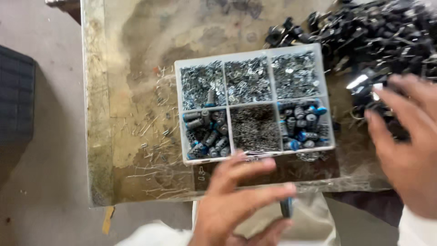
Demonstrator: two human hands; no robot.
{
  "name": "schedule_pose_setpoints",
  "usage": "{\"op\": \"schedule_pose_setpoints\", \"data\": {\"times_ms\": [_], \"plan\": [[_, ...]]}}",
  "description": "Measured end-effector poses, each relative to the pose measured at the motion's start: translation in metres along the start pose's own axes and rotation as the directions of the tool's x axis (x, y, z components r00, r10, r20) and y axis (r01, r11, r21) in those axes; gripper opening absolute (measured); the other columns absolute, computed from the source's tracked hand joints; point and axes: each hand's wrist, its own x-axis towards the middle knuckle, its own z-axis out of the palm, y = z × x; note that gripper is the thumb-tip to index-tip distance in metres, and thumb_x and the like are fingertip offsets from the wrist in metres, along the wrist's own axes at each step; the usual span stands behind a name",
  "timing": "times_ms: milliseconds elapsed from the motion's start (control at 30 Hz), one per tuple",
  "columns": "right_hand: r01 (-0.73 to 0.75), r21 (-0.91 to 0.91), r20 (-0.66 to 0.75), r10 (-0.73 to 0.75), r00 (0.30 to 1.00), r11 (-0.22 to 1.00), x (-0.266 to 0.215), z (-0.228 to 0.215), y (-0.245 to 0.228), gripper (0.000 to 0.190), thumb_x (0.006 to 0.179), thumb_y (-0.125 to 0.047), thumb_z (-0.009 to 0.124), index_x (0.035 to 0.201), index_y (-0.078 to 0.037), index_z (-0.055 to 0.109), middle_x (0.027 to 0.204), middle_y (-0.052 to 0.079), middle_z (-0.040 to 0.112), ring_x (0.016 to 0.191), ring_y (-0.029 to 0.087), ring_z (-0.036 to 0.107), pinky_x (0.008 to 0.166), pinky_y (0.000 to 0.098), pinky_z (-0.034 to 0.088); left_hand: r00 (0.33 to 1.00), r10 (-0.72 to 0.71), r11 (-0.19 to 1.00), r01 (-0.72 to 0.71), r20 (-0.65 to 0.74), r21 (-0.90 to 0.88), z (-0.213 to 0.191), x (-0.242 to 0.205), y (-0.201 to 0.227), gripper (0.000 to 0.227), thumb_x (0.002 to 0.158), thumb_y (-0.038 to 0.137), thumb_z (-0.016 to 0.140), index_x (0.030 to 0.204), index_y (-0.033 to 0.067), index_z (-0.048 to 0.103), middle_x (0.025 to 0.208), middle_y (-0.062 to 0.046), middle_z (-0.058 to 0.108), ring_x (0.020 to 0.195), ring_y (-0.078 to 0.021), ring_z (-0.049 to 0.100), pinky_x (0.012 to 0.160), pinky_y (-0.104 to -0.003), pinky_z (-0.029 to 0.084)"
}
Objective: The person assembles small metal key cylinder components by inserting pins into a blue and silver housing. They repeatedly pick up pins from a compartmentalized tray and insert them into the cylinder, then place the assembled unit into a container.
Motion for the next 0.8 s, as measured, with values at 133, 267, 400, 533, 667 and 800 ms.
{"op": "schedule_pose_setpoints", "data": {"times_ms": [133, 267, 400, 533, 667, 800], "plan": [[0.172, -0.304, 0.080, -0.155, 0.985, 0.937, 0.037, 0.002, 0.035, 0.028, 0.103, -0.015, 0.077, 0.131, -0.018, 0.077, 0.149, 0.008, 0.060, 0.143, 0.025, 0.050, 0.120, 0.0368, 0.042, 0.951, -0.254, 0.875, 0.303, 0.174, -0.378, 0.058, -0.045, -0.008, 0.036, 0.083, 0.011, 0.084, 0.118, 0.0080, 0.075, 0.109, -0.010, 0.080, 0.131, -0.0288, 0.067, 0.114, -0.047, 0.050], [0.280, -0.354, 0.208, -0.217, 0.954, 0.892, 0.060, 0.005, 0.047, 0.030, 0.084, -0.022, 0.078, 0.113, -0.022, 0.081, 0.150, 0.010, 0.060, 0.145, 0.031, 0.048, 0.119, 0.0447, 0.038, 0.844, -0.462, 0.663, 0.532, 0.272, -0.526, 0.098, -0.082, -0.024, 0.040, 0.084, 0.016, 0.086, 0.122, 0.0059, 0.077, 0.132, -0.014, 0.069, 0.117, -0.0258, 0.077, 0.111, -0.042, 0.056], [0.266, -0.228, 0.179, -0.229, 0.957, 0.936, 0.053, 0.017, 0.071, 0.024, 0.096, -0.027, 0.075, 0.118, -0.018, 0.077, 0.153, 0.007, 0.059, 0.149, 0.029, 0.050, 0.124, 0.0438, 0.038, 0.840, -0.484, 0.657, 0.534, 0.245, -0.532, 0.104, -0.108, -0.039, 0.043, 0.086, 0.015, 0.086, 0.125, 0.0032, 0.075, 0.128, -0.016, 0.071, 0.117, -0.0266, 0.078, 0.109, -0.041, 0.054], [0.132, 0.272, -0.041, -0.126, 0.991, 0.953, 0.037, 0.035, 0.094, 0.014, 0.115, -0.025, 0.069, 0.119, -0.011, 0.069, 0.145, 0.006, 0.060, 0.139, 0.025, 0.056, 0.124, 0.0391, 0.042, 0.845, -0.504, 0.672, 0.513, 0.176, -0.535, 0.092, -0.116, -0.047, 0.042, 0.086, 0.011, 0.083, 0.125, -0.0003, 0.073, 0.126, -0.017, 0.073, 0.115, -0.0274, 0.079, 0.109, -0.041, 0.059], [-0.050, 0.865, -0.072, 0.223, 0.972, 0.499, 0.019, 0.034, 0.085, 0.016, 0.116, -0.022, 0.064, 0.106, -0.009, 0.063, 0.129, 0.007, 0.062, 0.125, 0.019, 0.060, 0.118, 0.0323, 0.047, 0.859, -0.499, 0.714, 0.485, 0.119, -0.506, 0.084, -0.108, -0.048, 0.042, 0.083, 0.008, 0.081, 0.123, -0.0029, 0.072, 0.122, -0.018, 0.076, 0.113, -0.0271, 0.080, 0.104, -0.039, 0.058], [-0.001, 0.506, -0.140, 0.084, 0.987, 0.863, 0.013, 0.013, 0.055, 0.010, 0.104, -0.011, 0.070, 0.112, -0.006, 0.068, 0.138, 0.016, 0.062, 0.132, 0.029, 0.058, 0.118, 0.0401, 0.045, 0.854, -0.498, 0.685, 0.493, 0.149, -0.537, 0.085, -0.099, -0.042, 0.042, 0.085, 0.009, 0.080, 0.125, -0.0027, 0.071, 0.122, -0.017, 0.076, 0.114, -0.0258, 0.079, 0.106, -0.039, 0.057]]}}
